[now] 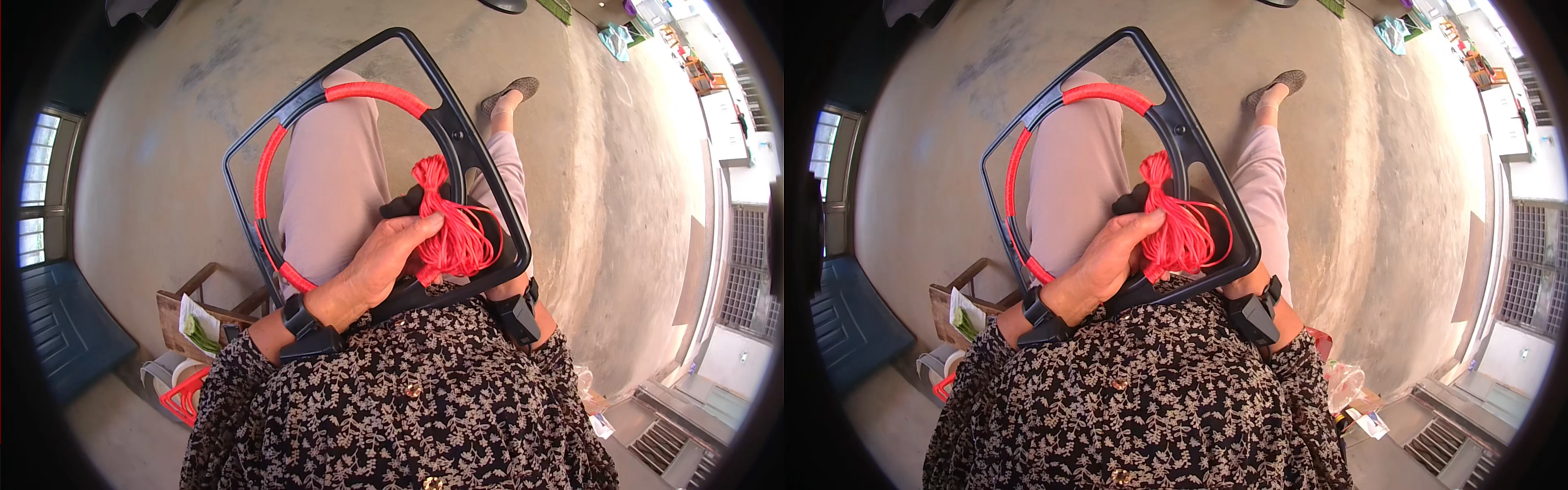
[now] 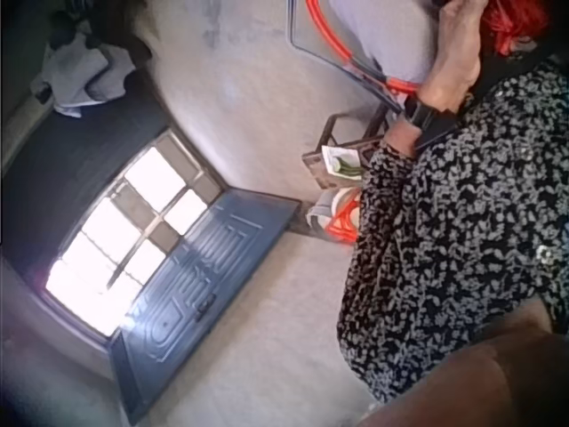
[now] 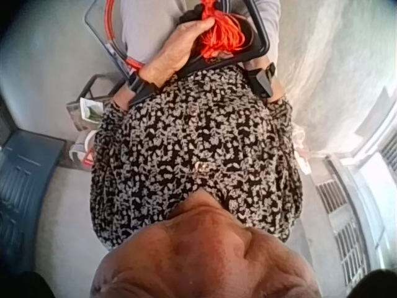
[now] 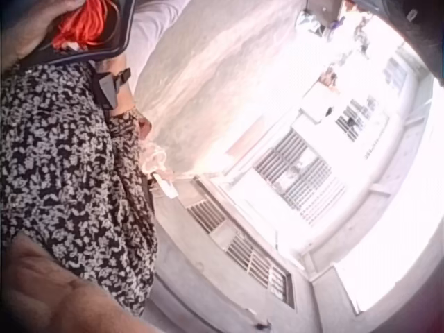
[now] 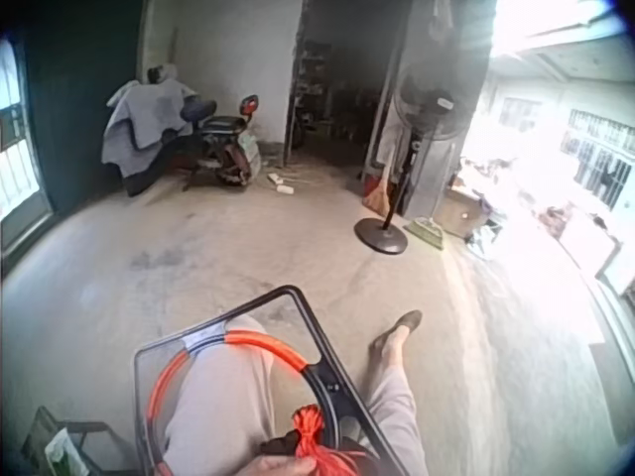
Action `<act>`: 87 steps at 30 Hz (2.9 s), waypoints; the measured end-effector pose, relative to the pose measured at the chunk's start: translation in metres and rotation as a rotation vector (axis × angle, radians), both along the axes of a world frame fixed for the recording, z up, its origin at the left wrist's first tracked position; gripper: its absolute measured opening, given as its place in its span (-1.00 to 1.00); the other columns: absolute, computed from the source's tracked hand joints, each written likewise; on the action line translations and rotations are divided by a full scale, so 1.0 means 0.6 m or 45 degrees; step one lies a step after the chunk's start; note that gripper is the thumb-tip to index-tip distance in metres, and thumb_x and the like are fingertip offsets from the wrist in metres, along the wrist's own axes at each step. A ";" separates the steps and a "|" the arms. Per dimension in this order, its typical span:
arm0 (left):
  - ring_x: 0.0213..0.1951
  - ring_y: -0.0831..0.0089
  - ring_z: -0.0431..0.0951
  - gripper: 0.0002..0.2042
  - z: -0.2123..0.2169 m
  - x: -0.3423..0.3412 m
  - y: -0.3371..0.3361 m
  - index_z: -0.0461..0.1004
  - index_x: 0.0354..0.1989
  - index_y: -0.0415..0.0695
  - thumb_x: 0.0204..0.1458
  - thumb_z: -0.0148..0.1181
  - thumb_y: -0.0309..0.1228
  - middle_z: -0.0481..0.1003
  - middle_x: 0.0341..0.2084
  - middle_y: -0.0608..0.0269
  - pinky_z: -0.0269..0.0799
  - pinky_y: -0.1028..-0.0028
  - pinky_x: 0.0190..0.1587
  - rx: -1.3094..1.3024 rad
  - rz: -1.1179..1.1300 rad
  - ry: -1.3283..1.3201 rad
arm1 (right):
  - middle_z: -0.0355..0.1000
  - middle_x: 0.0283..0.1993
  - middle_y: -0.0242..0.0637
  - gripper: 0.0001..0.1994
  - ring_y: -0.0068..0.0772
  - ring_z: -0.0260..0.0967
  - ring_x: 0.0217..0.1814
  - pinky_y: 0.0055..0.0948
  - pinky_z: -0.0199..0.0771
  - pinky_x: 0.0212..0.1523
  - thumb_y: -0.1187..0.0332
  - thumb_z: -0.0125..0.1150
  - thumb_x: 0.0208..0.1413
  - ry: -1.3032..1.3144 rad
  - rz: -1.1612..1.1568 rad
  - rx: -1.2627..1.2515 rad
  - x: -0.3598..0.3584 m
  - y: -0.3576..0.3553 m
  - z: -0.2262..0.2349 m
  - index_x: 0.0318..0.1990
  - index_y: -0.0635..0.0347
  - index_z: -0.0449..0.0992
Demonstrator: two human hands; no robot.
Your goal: Wrapping a black square plastic frame with red rope while sitting.
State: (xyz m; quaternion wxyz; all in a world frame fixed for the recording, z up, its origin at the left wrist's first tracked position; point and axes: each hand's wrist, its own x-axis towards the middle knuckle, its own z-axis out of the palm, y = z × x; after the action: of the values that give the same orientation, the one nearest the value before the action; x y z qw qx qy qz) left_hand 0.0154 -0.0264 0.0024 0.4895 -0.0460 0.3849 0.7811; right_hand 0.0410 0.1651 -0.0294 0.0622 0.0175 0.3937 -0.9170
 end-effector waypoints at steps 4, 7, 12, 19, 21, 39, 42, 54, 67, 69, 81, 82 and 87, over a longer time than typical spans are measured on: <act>-0.48 0.42 0.54 -0.67 -0.013 -0.005 -0.005 0.44 -0.16 -0.31 0.20 -0.07 -0.25 0.53 -0.46 0.09 0.48 0.54 -0.38 0.109 -0.059 -0.185 | 0.43 -0.14 -0.20 -0.72 -0.40 0.42 -0.14 -0.49 0.42 0.01 0.35 -0.01 0.20 -0.139 -0.054 -0.421 -0.029 0.011 -0.024 -0.05 0.40 0.35; -0.49 0.40 0.53 -0.72 -0.017 -0.003 -0.009 0.44 -0.21 -0.32 0.18 -0.07 -0.32 0.51 -0.49 0.05 0.48 0.51 -0.39 0.056 -0.120 -0.047 | 0.40 -0.25 -0.25 -0.67 -0.33 0.40 -0.27 -0.23 0.45 -0.09 0.17 -0.14 0.25 -0.320 -0.408 -0.411 0.006 0.045 0.019 -0.06 0.27 0.32; -0.51 0.43 0.52 -0.79 -0.006 -0.009 -0.006 0.43 -0.30 -0.30 0.14 -0.01 -0.37 0.51 -0.51 0.06 0.45 0.53 -0.42 0.028 -0.140 -0.087 | 0.14 -0.57 -0.55 -0.69 -0.68 0.04 -0.67 -0.62 0.11 -0.61 0.14 -0.16 0.28 -0.034 -0.368 -0.729 0.105 0.122 0.049 -0.08 0.22 0.32; -0.55 0.46 0.48 -0.87 -0.005 0.001 0.004 0.37 -0.36 -0.20 0.16 0.01 -0.41 0.47 -0.58 0.15 0.43 0.52 -0.44 -0.036 -0.027 0.037 | 0.30 -0.46 -0.55 -0.64 -0.70 0.20 -0.52 -0.66 0.17 -0.52 0.11 -0.12 0.27 -0.654 -0.767 0.301 0.163 0.095 0.069 -0.07 0.23 0.41; -0.55 0.47 0.48 -0.89 -0.005 0.000 0.002 0.36 -0.36 -0.19 0.15 0.03 -0.42 0.47 -0.58 0.17 0.43 0.52 -0.44 -0.044 -0.040 0.070 | 0.40 -0.34 -0.45 -0.63 -0.64 0.33 -0.37 -0.63 0.33 -0.35 0.14 -0.07 0.26 -0.619 -0.455 0.436 0.152 0.096 0.074 -0.01 0.27 0.40; -0.39 0.66 0.48 -0.78 -0.018 0.006 -0.001 0.46 -0.23 -0.23 0.19 -0.02 -0.33 0.51 -0.39 0.33 0.41 0.63 -0.32 -0.099 0.055 0.190 | 0.36 -0.15 -0.28 -0.66 -0.48 0.33 -0.12 -0.54 0.35 -0.05 0.32 -0.07 0.22 0.069 -0.014 0.502 0.005 -0.049 0.076 0.06 0.37 0.29; -0.38 0.57 0.53 -0.74 -0.031 0.008 -0.003 0.45 -0.18 -0.26 0.20 -0.08 -0.32 0.52 -0.37 0.24 0.46 0.59 -0.29 -0.033 0.030 0.097 | 0.37 -0.12 -0.22 -0.64 -0.42 0.35 -0.07 -0.46 0.35 0.02 0.26 -0.12 0.25 0.137 -0.101 0.401 -0.001 -0.062 0.092 0.06 0.39 0.28; -0.51 0.48 0.52 -0.69 -0.006 -0.005 0.001 0.44 -0.24 -0.34 0.17 0.00 -0.27 0.51 -0.52 0.11 0.46 0.56 -0.42 0.032 -0.136 -0.105 | 0.35 -0.46 -0.47 -0.68 -0.60 0.27 -0.60 -0.62 0.32 -0.52 0.12 -0.15 0.29 -0.177 -0.481 -0.266 0.136 0.127 0.030 -0.10 0.17 0.40; -0.57 0.48 0.50 -0.81 -0.009 -0.002 0.008 0.41 -0.33 -0.22 0.15 0.05 -0.33 0.49 -0.57 0.14 0.45 0.56 -0.48 -0.072 -0.095 0.026 | 0.39 -0.44 -0.29 -0.56 -0.52 0.35 -0.43 -0.57 0.36 -0.36 0.35 0.04 0.02 -0.299 -0.224 0.449 0.167 0.044 0.095 0.08 0.33 0.28; -0.58 0.50 0.49 -0.82 -0.006 -0.003 0.007 0.41 -0.32 -0.20 0.15 0.04 -0.33 0.49 -0.57 0.16 0.45 0.57 -0.50 -0.098 -0.087 0.035 | 0.41 -0.47 -0.27 -0.54 -0.46 0.42 -0.40 -0.52 0.41 -0.33 0.43 0.06 0.01 -0.419 -0.056 0.649 0.155 0.031 0.134 0.14 0.25 0.27; -0.59 0.61 0.45 -0.85 -0.005 -0.005 0.009 0.43 -0.30 -0.18 0.14 0.08 -0.34 0.46 -0.56 0.30 0.44 0.60 -0.56 -0.102 -0.041 0.026 | 0.47 -0.17 -0.15 -0.64 -0.18 0.49 -0.18 -0.38 0.45 -0.19 0.49 0.27 -0.11 0.040 -0.139 1.852 0.092 -0.029 0.156 -0.07 0.17 0.45; -0.60 0.62 0.44 -0.85 -0.006 -0.005 0.009 0.43 -0.31 -0.19 0.14 0.08 -0.35 0.46 -0.56 0.30 0.43 0.60 -0.56 -0.109 -0.039 0.025 | 0.47 -0.17 -0.15 -0.64 -0.18 0.49 -0.18 -0.38 0.45 -0.19 0.49 0.27 -0.11 0.037 -0.129 1.852 0.087 -0.029 0.158 -0.07 0.17 0.45; -0.61 0.63 0.42 -0.87 -0.017 -0.005 0.006 0.43 -0.36 -0.19 0.14 0.06 -0.39 0.46 -0.57 0.31 0.40 0.60 -0.55 -0.067 -0.041 0.036 | 0.47 -0.19 -0.13 -0.58 -0.17 0.49 -0.18 -0.39 0.46 -0.18 0.49 0.28 -0.13 0.071 0.222 1.842 0.072 -0.035 0.153 -0.03 0.15 0.40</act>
State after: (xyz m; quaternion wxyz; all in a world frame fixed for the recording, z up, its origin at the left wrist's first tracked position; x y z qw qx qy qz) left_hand 0.0122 -0.0230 -0.0078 0.4951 -0.0418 0.4129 0.7633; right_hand 0.0843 0.1442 0.0626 0.0979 -0.0007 0.9026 -0.4193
